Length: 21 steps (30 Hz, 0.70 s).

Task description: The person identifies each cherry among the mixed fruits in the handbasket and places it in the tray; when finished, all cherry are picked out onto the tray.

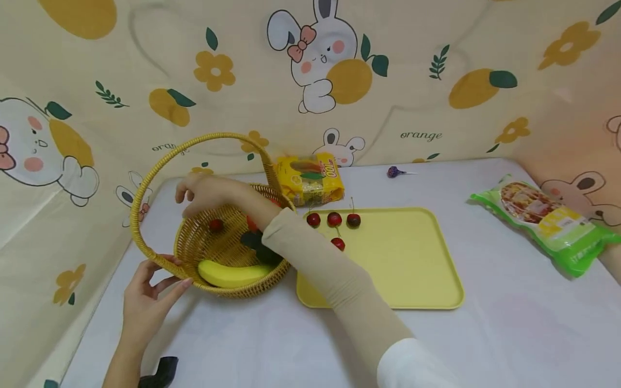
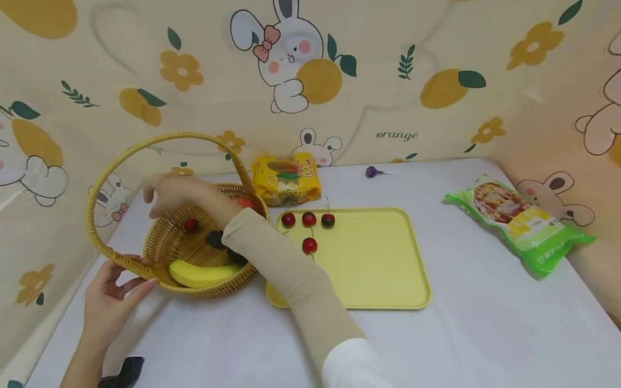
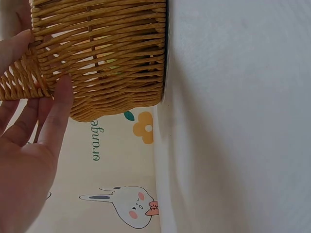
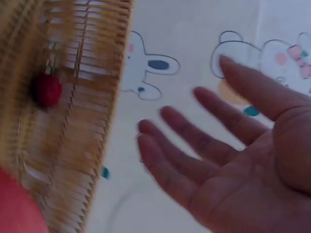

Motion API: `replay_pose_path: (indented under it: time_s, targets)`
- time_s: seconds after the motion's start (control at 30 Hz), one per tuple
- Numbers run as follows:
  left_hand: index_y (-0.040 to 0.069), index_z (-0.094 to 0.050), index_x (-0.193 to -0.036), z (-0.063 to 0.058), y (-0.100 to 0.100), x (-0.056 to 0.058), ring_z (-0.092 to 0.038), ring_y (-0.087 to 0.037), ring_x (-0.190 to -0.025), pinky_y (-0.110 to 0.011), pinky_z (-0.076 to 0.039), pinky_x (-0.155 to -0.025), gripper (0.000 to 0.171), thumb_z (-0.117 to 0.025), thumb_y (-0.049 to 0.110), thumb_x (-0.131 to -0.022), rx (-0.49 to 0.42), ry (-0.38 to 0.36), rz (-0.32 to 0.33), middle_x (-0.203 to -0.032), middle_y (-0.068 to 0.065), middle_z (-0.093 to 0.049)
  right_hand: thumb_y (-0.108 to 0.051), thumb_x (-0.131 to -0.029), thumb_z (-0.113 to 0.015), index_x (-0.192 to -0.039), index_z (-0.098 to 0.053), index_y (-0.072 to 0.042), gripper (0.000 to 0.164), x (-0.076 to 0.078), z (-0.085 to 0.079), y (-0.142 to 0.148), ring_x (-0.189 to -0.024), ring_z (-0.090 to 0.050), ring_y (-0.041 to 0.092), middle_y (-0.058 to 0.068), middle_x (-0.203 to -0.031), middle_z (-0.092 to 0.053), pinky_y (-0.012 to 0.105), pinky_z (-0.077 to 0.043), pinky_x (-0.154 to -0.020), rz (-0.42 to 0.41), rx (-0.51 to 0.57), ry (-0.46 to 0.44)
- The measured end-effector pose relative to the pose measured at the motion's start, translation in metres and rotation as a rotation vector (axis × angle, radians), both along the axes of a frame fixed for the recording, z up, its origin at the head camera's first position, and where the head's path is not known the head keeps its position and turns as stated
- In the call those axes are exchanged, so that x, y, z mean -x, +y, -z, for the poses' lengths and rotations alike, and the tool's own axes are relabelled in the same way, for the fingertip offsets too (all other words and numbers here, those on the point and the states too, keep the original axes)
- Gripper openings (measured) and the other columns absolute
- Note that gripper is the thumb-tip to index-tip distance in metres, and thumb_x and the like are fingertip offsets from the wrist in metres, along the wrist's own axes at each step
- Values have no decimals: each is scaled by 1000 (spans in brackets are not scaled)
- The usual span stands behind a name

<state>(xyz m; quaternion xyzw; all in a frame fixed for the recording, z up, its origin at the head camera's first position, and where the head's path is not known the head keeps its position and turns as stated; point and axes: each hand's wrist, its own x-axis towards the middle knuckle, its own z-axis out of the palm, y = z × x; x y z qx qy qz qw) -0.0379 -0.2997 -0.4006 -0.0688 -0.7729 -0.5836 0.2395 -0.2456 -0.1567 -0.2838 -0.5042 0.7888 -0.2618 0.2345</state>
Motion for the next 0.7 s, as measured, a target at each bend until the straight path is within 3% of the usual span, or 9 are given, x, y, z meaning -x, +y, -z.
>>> replay_pose_path:
  time_s: [0.13, 0.33, 0.57, 0.7]
  targets:
    - [-18, -48, -122, 0, -3, -1, -54, -20, -110, -23, -59, -83, 58, -70, -31, -70, 18, -26, -9, -114, -20, -54, -15, -94, -71, -122, -66, -4, 31, 7, 21, -20, -112, -57, 16, 7, -127, -60, 19, -52, -82, 52, -64, -84]
    - [-17, -49, -121, 0, -4, 1, -54, -21, -111, -25, -59, -84, 56, -69, -31, -71, -10, -30, 1, -116, -26, -51, -6, -92, -71, -120, -67, 3, 30, 21, 52, -20, -104, -62, 20, 13, -117, -66, 20, -53, -79, 57, 8, -172]
    - [-19, -48, -121, 0, -3, -1, -54, -20, -110, -23, -59, -83, 56, -69, -32, -70, -1, -1, 11, -115, -20, -54, -1, -92, -69, -123, -65, 3, 31, 22, 67, -21, -96, -63, 20, 16, -117, -66, 28, -57, -84, 19, -6, -244]
    - [-19, -48, -121, 0, -3, -1, -54, -20, -110, -22, -59, -83, 56, -69, -32, -70, 6, 5, 8, -114, -17, -55, 4, -91, -67, -121, -67, 3, 30, 20, 73, -20, -86, -61, 16, 15, -116, -65, 26, -56, -74, 0, -68, -238]
